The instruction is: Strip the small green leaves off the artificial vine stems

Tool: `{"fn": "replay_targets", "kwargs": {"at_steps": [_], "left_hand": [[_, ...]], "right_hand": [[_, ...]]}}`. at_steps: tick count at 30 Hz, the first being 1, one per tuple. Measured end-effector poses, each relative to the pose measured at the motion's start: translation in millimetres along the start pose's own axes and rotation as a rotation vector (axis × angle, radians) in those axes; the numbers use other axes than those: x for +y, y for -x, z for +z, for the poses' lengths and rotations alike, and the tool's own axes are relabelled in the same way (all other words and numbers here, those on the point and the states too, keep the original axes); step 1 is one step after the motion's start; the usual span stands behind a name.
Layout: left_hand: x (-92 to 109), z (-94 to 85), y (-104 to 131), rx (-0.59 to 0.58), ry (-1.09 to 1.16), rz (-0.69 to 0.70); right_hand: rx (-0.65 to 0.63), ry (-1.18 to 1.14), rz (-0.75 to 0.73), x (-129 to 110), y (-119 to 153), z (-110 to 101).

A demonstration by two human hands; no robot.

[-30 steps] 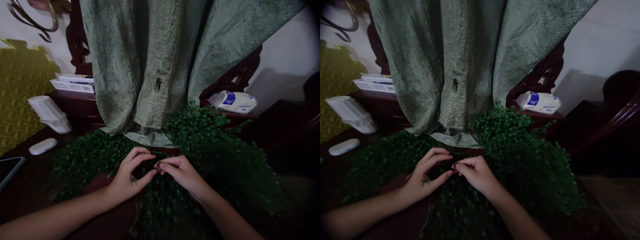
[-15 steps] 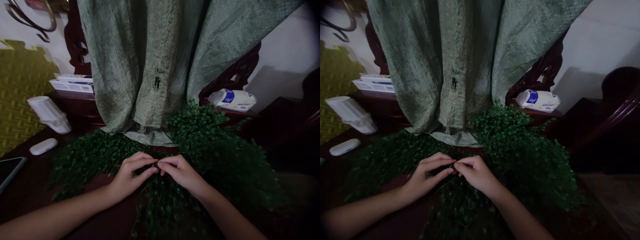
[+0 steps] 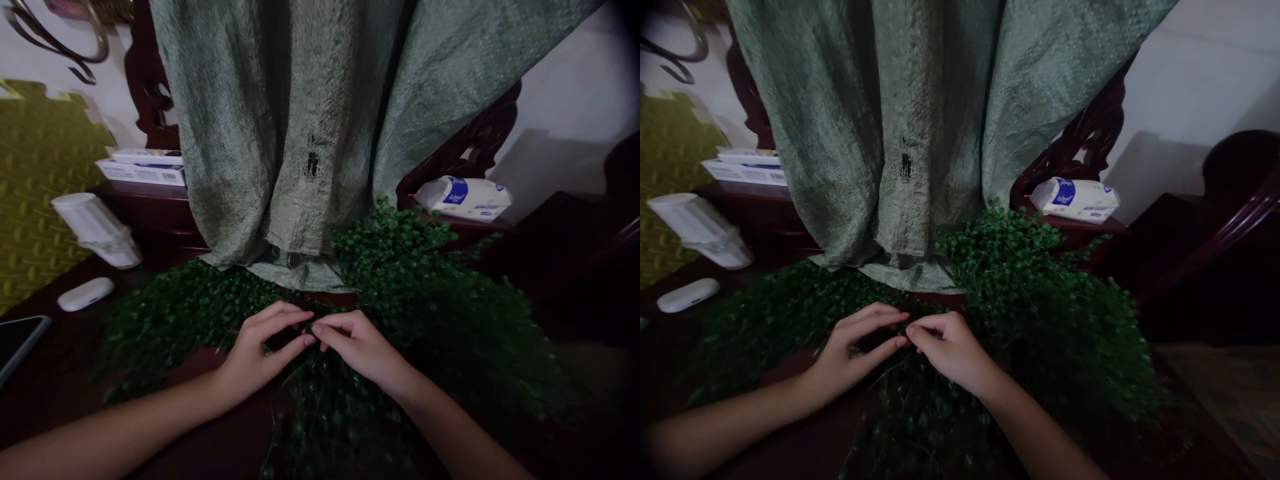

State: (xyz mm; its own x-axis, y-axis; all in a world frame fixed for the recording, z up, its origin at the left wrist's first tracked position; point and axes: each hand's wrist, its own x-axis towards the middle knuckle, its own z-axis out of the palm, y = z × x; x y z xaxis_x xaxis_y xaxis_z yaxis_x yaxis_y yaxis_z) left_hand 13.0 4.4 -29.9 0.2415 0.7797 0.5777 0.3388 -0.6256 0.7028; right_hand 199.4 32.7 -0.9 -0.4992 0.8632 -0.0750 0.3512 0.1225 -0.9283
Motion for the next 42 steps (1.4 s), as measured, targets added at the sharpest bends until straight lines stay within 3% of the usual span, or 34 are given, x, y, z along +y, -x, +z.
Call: {"fn": "replay_targets", "kwargs": {"at_steps": [11,17,21,25,27,30,34,36,38,42], "left_hand": [[4.9,1.1,0.9,0.061,-0.017,0.032],[13.9,-3.7,-4.2,0.109,0.018,-0.102],[30.3,-17.0,-16.7,0.115,0.044,-0.028],[38.2,-47.4,-43.8,0.188,-0.118,-0.030],[34.6,-71.3,-60.4,0.100,-0.238,-0.109],[22.2,-112.8,-79.0,-0.135,-0.356,-0.296],[6.3,-155.2,-83.6,-0.498,-0.685,-0.281],[2.9,-163.6,-81.3,-0.620,-0.835,-0.309],[1.9,-164.7,-79.0,-0.669,-0.921,-0.368],[1.2,-161.3,-75.7,-0.738,-0.916,-0.415]], "right_hand": [[0.106,0.069,-0.071,9.7,1.2,5.6],[0.144,0.086,-0.082,13.9,-0.2,8.6],[0.140,0.244,-0.155,13.0,2.0,10.4],[0.138,0.399,-0.197,9.8,5.4,12.2],[0.133,0.441,-0.208,8.5,6.5,13.3],[0.121,0.458,-0.212,7.7,7.4,14.8],[0.122,0.445,-0.205,7.0,8.2,15.7],[0.117,0.439,-0.210,6.2,8.8,15.8],[0.112,0.435,-0.219,5.2,9.4,15.8],[0.119,0.433,-0.217,4.1,10.0,16.1]]}}
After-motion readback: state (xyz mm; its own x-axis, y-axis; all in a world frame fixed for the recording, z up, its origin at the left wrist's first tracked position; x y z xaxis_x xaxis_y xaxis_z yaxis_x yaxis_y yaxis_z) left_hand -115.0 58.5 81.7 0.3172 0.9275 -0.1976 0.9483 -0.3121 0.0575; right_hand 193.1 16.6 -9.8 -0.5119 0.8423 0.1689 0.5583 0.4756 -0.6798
